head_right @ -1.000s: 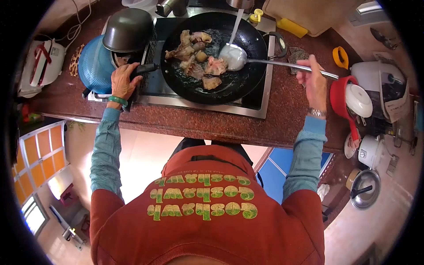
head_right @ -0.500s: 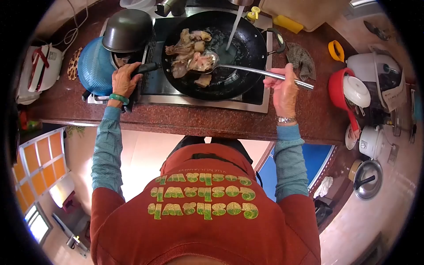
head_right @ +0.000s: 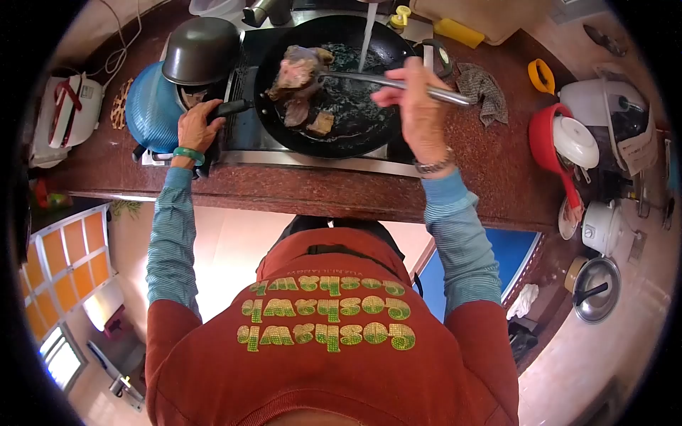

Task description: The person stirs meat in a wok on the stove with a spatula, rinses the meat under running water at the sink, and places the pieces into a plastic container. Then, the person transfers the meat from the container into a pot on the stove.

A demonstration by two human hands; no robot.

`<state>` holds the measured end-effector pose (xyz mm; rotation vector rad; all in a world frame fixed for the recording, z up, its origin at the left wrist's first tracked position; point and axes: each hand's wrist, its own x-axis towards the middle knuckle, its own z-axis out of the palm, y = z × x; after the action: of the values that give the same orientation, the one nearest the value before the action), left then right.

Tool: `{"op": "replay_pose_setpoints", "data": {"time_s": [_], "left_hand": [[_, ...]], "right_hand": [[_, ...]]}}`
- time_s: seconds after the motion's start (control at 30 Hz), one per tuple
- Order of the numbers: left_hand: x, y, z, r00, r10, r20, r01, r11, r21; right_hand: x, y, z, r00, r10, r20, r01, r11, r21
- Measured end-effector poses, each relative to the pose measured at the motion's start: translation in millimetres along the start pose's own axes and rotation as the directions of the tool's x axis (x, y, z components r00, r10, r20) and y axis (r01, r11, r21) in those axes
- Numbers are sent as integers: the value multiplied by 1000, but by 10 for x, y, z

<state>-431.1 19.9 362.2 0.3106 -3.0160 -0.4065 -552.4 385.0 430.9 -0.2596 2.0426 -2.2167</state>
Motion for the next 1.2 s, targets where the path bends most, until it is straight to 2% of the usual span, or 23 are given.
{"op": "replay_pose_setpoints", "data": {"time_s": [0.07,0.13,0.17,0.23,0.27,0.37,0.4,0.5,0.57,0.63,0.7,0.77,0.83,0.9,0.97,1.0,1.07,1.13,1.2], "left_hand": [[-3,-52,42,1000,-1,-8,0,1000,-12],[-7,-45,27,1000,0,-4,0,1000,-7],[-2,-34,22,1000,2,-5,-2,1000,-12],[18,-5,1,1000,-14,13,15,999,-35],[18,-2,-11,999,-31,34,33,998,-57],[17,-25,6,1000,-21,21,22,998,-50],[17,-23,12,1000,-21,21,22,999,-49],[-10,-39,26,1000,5,-12,-5,998,-56],[4,-49,36,1000,8,-12,-8,998,-59],[8,-21,18,1000,6,-23,-7,999,-44],[21,-12,-32,999,14,32,-12,998,-61],[30,-25,-51,998,46,39,-44,998,-35],[51,-57,-61,996,80,42,-78,995,-57],[59,-62,-108,994,80,71,-75,995,-61],[76,-59,-133,989,141,32,-137,984,-117],[85,-37,-133,988,150,36,-144,982,-125],[104,30,-143,933,315,-174,-318,948,8],[135,160,-184,928,314,-201,-328,944,-39],[163,322,-179,924,298,-238,-337,931,-144]], "right_hand": [[-2,-74,82,999,-4,44,7,998,-58],[-43,-237,87,978,-158,137,181,967,-177],[-41,-298,49,978,-157,135,179,968,-175],[4,-420,-95,925,-322,201,371,881,-293],[15,-471,-156,907,-359,222,416,846,-333],[9,-523,-289,910,-359,210,413,831,-373],[46,-457,-344,877,-409,254,480,776,-408],[117,-212,-259,844,-477,245,536,773,-340],[184,-22,-269,844,-462,273,536,742,-402],[208,25,-228,967,-227,117,248,943,-221],[204,18,-288,974,-180,135,205,957,-205],[162,-98,-368,986,2,165,29,983,-183],[115,-209,-488,975,-38,219,92,966,-242],[27,-421,-554,985,-47,163,101,935,-340],[-32,-599,-657,998,-1,59,21,943,-332],[-66,-655,-679,998,-60,25,65,952,-299],[-128,-794,-702,997,-63,-39,43,919,-391],[-180,-817,-694,996,-58,-64,23,891,-454],[-225,-706,-670,991,87,-104,-122,906,-405]]}}
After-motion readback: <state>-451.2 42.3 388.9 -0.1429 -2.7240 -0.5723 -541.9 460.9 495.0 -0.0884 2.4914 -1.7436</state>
